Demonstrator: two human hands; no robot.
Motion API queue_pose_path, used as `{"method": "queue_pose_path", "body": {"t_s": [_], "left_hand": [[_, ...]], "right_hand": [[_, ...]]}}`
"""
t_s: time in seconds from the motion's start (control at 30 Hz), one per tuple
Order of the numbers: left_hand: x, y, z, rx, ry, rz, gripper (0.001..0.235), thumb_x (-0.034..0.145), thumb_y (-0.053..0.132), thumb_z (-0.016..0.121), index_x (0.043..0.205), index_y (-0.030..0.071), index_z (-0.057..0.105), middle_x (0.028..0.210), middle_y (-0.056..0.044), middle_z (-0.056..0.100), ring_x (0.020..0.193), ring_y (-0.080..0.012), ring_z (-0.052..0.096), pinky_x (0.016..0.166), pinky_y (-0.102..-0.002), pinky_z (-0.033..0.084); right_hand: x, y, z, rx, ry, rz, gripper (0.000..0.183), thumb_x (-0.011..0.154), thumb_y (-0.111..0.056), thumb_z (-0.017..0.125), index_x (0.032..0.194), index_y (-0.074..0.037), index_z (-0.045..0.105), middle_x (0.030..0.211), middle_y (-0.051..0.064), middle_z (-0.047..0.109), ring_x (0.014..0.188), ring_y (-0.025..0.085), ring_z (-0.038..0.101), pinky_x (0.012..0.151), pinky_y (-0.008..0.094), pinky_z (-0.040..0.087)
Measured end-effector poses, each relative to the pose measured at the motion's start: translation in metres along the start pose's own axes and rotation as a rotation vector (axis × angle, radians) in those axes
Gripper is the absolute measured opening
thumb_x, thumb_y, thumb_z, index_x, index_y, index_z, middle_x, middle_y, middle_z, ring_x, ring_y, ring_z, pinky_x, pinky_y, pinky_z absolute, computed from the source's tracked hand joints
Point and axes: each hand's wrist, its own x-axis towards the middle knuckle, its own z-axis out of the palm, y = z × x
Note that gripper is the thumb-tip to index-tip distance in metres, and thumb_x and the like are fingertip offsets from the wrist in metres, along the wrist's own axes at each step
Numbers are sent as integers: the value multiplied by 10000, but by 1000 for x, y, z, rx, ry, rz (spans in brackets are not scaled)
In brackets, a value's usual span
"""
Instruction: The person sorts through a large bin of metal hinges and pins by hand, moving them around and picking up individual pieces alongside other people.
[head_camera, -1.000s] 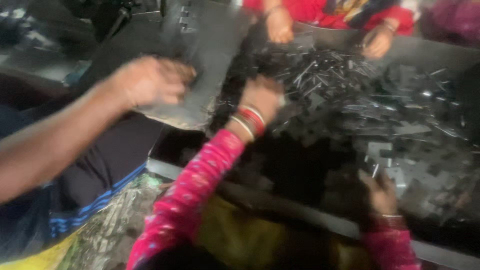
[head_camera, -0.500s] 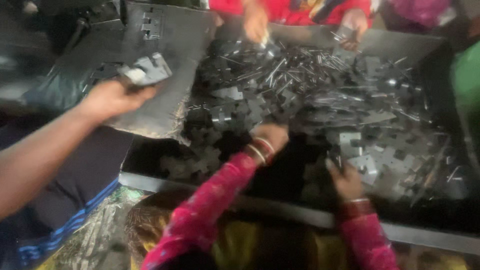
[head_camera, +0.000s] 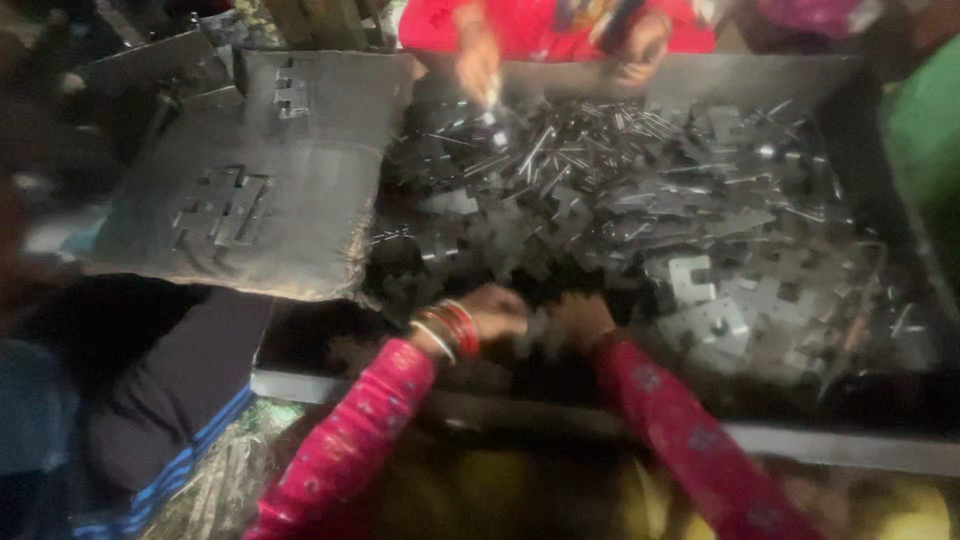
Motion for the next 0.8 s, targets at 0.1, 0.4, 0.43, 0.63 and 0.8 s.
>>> {"method": "queue_pose_path", "body": {"t_s": [0.1,0.4,0.43,0.63,0.8], "left_hand": [[8,0,24,630,65,54,338,805,303,745,1045,67,775,1052,-196,758,991,-342,730,893,-459,578],[-16,69,28,1297,403,84,107,844,188,711,855,144,807,1060,-92,726,975,-284,718,850,-439,574],[-16,77,25,1302,341,94,108,820,185,718,871,147,805,1109,-92,708,917,-272,728,846,-439,577],[-43,99,-8,827,532,484,323,851,12,649,1024,239,800,1229,-33,699,778,-276,730,695,-388,596],[-39,89,14,782,464,684,401,814,-11,641,1081,252,784,1314,-16,678,881,-279,753,787,-380,618]], "right_hand": [[-24,7,-20,86,232,23,252,924,-200,594,1136,-226,728,1032,112,719,985,324,696,793,497,546],[-102,83,-59,1911,775,550,442,926,-257,721,1225,67,687,1065,138,740,971,324,678,920,481,533],[-105,87,-54,1910,779,557,442,926,-257,721,1225,67,688,1065,138,740,971,324,678,920,481,533],[-117,76,-54,2392,597,643,406,1004,-263,574,1327,-17,556,1121,196,693,913,298,627,932,578,556],[-102,35,-83,2326,32,535,507,913,-308,467,1352,-75,564,1190,129,752,1069,327,719,901,513,573]]}}
